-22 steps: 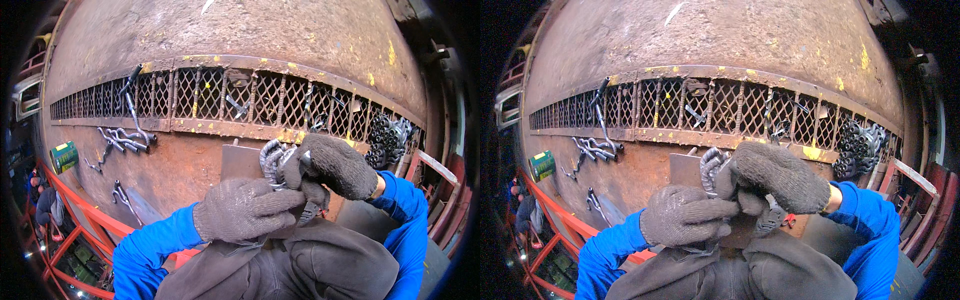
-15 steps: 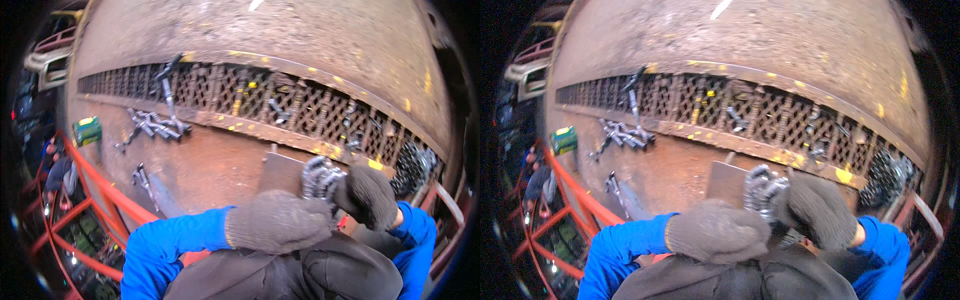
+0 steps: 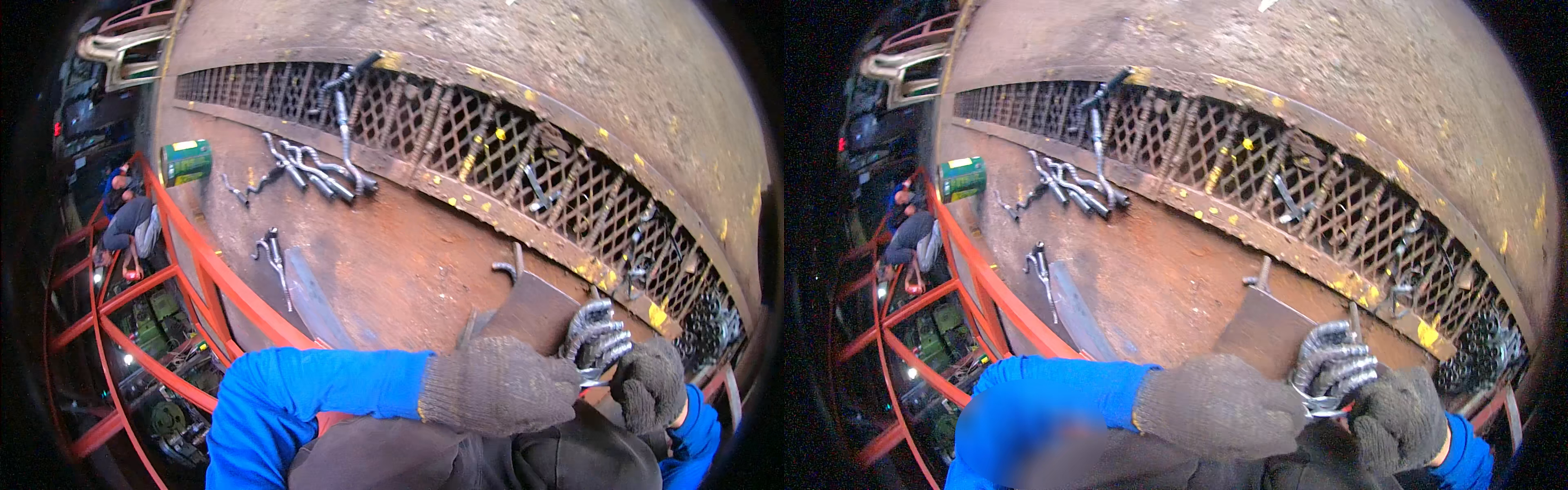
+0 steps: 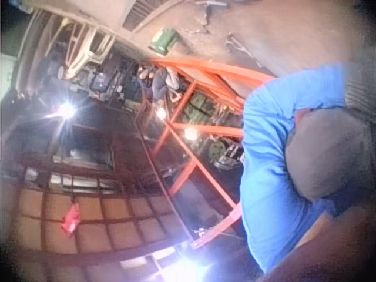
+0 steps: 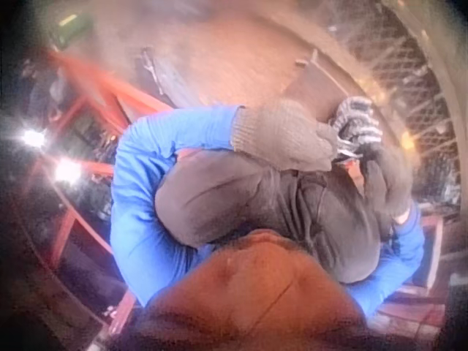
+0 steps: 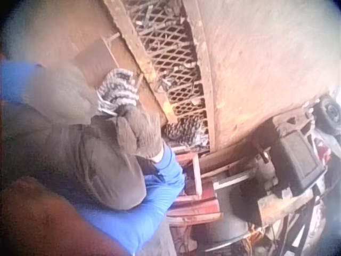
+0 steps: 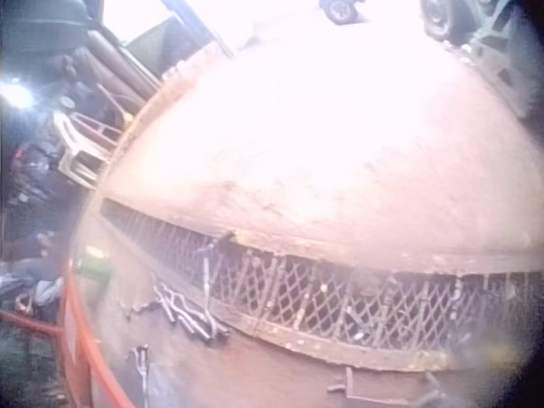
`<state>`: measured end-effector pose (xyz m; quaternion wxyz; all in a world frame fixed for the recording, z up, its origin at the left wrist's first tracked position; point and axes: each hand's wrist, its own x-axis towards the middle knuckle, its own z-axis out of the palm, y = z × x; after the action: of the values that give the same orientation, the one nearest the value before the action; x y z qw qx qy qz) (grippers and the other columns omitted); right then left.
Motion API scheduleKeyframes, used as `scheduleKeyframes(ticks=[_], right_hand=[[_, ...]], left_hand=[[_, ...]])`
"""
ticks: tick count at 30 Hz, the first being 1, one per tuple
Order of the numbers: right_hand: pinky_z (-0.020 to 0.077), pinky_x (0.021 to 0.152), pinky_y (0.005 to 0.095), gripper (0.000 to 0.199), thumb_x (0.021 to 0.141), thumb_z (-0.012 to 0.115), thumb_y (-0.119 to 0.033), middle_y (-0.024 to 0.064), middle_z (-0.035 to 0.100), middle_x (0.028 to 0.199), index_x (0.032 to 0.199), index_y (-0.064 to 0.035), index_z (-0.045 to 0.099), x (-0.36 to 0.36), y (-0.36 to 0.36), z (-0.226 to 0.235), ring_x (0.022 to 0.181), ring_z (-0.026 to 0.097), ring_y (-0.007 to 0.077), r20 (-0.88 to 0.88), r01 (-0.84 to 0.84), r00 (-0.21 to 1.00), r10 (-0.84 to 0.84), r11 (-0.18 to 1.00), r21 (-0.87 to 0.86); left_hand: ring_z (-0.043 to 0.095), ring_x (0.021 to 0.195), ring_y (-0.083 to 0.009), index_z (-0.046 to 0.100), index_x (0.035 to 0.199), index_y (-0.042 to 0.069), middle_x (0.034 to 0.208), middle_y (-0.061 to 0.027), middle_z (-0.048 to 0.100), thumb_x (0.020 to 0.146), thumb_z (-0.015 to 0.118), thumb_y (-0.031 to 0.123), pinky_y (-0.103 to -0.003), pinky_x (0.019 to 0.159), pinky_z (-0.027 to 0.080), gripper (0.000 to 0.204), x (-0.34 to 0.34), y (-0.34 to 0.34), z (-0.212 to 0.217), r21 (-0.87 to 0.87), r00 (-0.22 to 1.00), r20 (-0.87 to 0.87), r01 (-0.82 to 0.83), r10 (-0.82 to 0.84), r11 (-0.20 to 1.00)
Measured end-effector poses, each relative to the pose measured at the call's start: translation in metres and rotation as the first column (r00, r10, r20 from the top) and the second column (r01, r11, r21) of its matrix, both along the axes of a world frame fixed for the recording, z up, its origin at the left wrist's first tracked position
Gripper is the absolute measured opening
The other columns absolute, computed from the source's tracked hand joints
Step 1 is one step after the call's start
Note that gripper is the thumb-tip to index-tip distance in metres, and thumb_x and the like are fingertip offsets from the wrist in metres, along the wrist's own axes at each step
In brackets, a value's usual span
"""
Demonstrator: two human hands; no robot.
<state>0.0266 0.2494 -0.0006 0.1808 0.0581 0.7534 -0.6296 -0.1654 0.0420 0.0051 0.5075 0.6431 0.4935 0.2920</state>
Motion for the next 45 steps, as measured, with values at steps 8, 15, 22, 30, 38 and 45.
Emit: scheduleKeyframes(ticks=[8, 15, 22, 30, 38, 45], right_hand=[[0.0444, 0.053, 0.0427, 0.023, 0.082, 0.066, -0.034, 0.0098, 0.061, 0.076, 0.085, -0.011, 0.066, -0.005, 0.02, -0.01, 0.063, 0.059, 0.0341, -0.144, -0.169, 0.976, 0.166, 0.986, -0.01], [0.0459, 0.059, 0.0427, 0.021, 0.083, 0.071, -0.029, 0.0108, 0.062, 0.081, 0.09, -0.0094, 0.065, -0.013, 0.02, -0.004, 0.068, 0.059, 0.0354, -0.038, -0.058, 0.998, 0.051, 0.971, -0.234], [0.0516, 0.082, 0.0383, 0.019, 0.085, 0.073, -0.015, 0.0206, 0.067, 0.107, 0.096, -0.0013, 0.065, 0.002, 0.003, -0.014, 0.095, 0.066, 0.0285, 0.093, 0.227, 0.969, -0.229, 0.673, -0.704], [0.0548, 0.081, 0.0363, 0.033, 0.096, 0.059, -0.02, 0.0154, 0.071, 0.1, 0.122, -0.0005, 0.062, 0.008, -0.004, -0.002, 0.093, 0.07, 0.0239, 0.113, 0.298, 0.954, -0.279, 0.819, -0.49], [0.0499, 0.062, 0.0428, 0.043, 0.097, 0.041, -0.031, 0.0139, 0.066, 0.078, 0.097, 0.0011, 0.069, 0.073, -0.029, -0.062, 0.068, 0.061, 0.0331, -0.27, 0.342, 0.918, -0.291, 0.925, 0.163], [0.0468, 0.083, 0.0456, 0.021, 0.096, 0.057, -0.018, 0.0171, 0.065, 0.098, 0.106, 0.0003, 0.063, 0.052, -0.035, 0.005, 0.098, 0.059, 0.0355, 0.345, 0.468, 0.87, -0.353, 0.81, -0.354]], left_hand=[[0.067, 0.079, -0.027, 0.065, 0.108, 0.014, 0.104, -0.0088, 0.064, 0.091, 0.059, 0.025, -0.039, 0.061, 0.052, 0.021, 0.001, -0.008, -0.004, -0.028, 0.996, 0.07, -0.06, 0.062, 0.998], [0.065, 0.095, -0.0283, 0.064, 0.112, 0.011, 0.114, -0.0102, 0.063, 0.092, 0.061, 0.023, -0.038, 0.076, 0.053, 0.024, -0.012, -0.004, -0.006, -0.113, 0.959, 0.274, -0.047, 0.076, 0.993], [0.066, 0.096, -0.0269, 0.064, 0.117, 0.003, 0.116, -0.013, 0.065, 0.094, 0.065, 0.022, -0.036, 0.083, 0.053, 0.03, -0.001, 0.012, -0.007, -0.567, 0.706, 0.53, -0.118, 0.47, 0.815], [0.066, 0.104, -0.0276, 0.065, 0.123, 0.007, 0.121, -0.0108, 0.067, 0.093, 0.064, 0.024, -0.04, 0.082, 0.053, 0.034, 0.001, 0.01, -0.016, 0.089, 0.942, 0.327, -0.107, 0.072, 0.99], [0.063, 0.083, -0.0312, 0.065, 0.091, 0.008, 0.092, -0.0134, 0.065, 0.09, 0.063, 0.024, -0.042, 0.072, 0.05, 0.016, 0.003, 0.025, -0.005, 0.08, 0.941, 0.228, -0.274, 0.25, 0.958], [0.061, 0.076, -0.0235, 0.062, 0.088, 0.002, 0.081, -0.0132, 0.065, 0.097, 0.058, 0.022, -0.034, 0.069, 0.05, 0.022, 0.02, -0.001, -0.018, -0.635, 0.381, 0.628, -0.254, 0.679, 0.73]])
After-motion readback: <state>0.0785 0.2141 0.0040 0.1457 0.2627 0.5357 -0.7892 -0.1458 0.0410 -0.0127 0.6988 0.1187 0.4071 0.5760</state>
